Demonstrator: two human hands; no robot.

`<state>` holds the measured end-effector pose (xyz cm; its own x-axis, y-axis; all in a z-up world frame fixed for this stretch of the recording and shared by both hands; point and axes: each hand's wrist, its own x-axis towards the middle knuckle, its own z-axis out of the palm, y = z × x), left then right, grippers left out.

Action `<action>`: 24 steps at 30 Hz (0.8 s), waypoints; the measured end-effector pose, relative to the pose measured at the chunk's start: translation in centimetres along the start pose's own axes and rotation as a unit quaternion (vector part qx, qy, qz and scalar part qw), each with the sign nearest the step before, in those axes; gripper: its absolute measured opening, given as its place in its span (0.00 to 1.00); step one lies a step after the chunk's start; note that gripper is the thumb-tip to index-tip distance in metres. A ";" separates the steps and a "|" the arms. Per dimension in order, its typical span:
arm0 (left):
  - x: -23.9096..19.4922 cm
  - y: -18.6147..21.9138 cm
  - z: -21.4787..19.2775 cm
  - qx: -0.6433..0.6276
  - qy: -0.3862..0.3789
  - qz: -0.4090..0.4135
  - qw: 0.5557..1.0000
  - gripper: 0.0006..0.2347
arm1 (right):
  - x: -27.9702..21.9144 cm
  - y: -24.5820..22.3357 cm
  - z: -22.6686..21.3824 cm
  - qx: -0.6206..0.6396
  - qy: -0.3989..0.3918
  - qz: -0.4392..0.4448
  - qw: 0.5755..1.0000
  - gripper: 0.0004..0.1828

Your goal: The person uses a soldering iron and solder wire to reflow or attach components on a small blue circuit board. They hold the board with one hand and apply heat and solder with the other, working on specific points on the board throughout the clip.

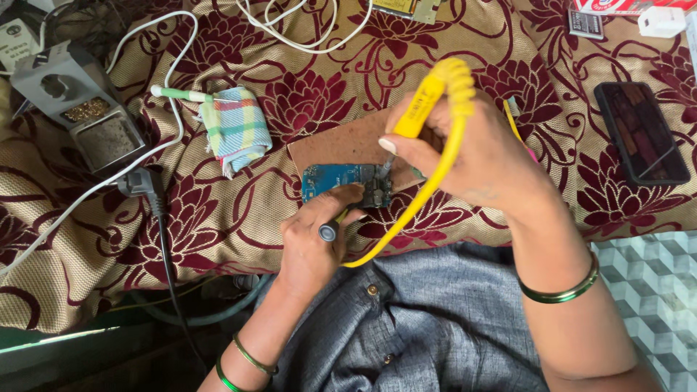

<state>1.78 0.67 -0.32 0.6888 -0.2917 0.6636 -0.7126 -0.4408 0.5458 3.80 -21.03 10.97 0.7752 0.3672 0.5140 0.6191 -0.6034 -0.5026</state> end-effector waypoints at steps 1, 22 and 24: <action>-0.1 0.0 0.0 0.004 -0.001 0.000 1.000 0.08 | -0.1 0.2 0.0 0.058 -0.002 0.036 0.998 0.08; 0.4 0.3 -0.4 -0.002 -0.006 0.006 1.000 0.09 | -3.5 0.5 1.9 0.055 0.076 0.164 0.982 0.06; 0.5 0.3 -0.3 -0.010 -0.002 0.003 1.000 0.09 | -4.3 1.3 1.6 0.040 0.131 0.081 0.987 0.08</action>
<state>1.85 0.66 0.33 0.6847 -0.2973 0.6654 -0.7194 -0.4223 0.5515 1.46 -22.26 7.02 0.8119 0.0678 0.5799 0.5060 -0.5774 -0.6408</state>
